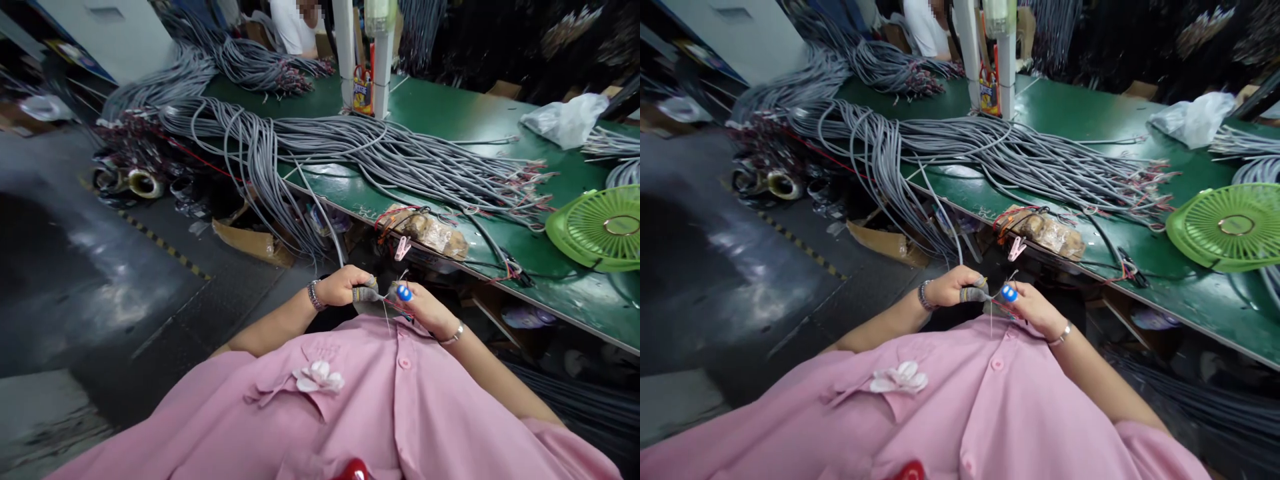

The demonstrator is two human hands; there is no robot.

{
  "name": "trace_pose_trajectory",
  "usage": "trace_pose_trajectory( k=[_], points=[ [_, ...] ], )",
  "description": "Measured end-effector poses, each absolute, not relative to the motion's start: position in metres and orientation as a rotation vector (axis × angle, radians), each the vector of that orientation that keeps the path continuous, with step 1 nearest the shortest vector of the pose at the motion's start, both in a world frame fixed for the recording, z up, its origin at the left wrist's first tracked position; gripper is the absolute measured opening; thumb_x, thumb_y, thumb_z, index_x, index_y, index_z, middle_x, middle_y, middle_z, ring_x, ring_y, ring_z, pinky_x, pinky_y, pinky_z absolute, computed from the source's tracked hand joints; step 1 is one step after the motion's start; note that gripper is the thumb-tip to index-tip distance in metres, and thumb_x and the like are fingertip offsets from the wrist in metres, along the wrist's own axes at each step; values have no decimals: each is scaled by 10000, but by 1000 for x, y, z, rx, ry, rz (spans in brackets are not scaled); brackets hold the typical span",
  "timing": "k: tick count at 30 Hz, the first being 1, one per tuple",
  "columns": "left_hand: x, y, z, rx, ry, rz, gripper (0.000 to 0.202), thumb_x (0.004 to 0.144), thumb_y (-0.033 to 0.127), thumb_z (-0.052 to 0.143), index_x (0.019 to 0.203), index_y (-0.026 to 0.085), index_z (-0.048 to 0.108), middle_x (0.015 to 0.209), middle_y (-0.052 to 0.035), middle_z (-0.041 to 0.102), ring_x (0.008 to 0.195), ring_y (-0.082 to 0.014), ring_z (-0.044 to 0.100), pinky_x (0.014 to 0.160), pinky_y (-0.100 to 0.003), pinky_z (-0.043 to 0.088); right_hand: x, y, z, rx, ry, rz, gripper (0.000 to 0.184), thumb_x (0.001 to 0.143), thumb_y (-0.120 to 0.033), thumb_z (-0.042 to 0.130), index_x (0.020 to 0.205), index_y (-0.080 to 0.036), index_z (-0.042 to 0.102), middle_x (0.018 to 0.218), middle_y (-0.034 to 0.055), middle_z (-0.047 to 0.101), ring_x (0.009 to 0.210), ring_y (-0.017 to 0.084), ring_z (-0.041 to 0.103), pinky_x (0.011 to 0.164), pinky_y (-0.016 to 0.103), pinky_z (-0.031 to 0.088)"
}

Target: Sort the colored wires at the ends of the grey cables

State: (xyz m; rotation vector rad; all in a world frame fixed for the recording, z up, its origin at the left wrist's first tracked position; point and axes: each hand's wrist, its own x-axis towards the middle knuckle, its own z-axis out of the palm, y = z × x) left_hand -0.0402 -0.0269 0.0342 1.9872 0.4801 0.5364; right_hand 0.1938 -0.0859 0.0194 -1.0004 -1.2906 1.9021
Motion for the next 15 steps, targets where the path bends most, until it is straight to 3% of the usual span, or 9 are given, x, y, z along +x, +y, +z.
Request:
trace_pose_trajectory(
  k=[4, 9, 13, 15],
  points=[
    [-33, -26, 34, 1954, 450, 493, 387, 900, 442, 575, 775, 92, 683, 681, -57, 634, 603, -103, 543, 593, -182, 427, 183, -78, 24, -970, -1271, 1996, 437, 740, -510, 746, 624, -177, 487, 492, -84, 373, 438, 46, 235, 406, 213, 181],
    [-36, -23, 35, 1848, 374, 469, 377, 886, 438, 598, 812, 84, 707, 725, -96, 678, 643, -132, 601, 622, -198, 463, 199, -63, 15, -1136, -909, 1839, 432, 727, -418, 765, 606, -203, 410, 449, -112, 293, 387, 31, 171, 370, 196, 117],
    [-42, -20, 31, 1761, 389, 530, 342, 871, 418, 627, 825, 89, 711, 749, -101, 686, 659, -142, 617, 636, -211, 478, 224, -49, 1, -1156, -599, 1589, 432, 737, -416, 749, 615, -212, 389, 457, -111, 281, 382, 33, 152, 359, 185, 97],
    [-42, -18, 28, 1733, 478, 629, 337, 872, 415, 628, 823, 90, 699, 742, -86, 671, 655, -131, 597, 628, -209, 469, 230, -46, -5, -1159, -597, 1561, 397, 775, -476, 709, 636, -195, 465, 470, -96, 321, 386, 31, 149, 359, 183, 99]
  ],
)
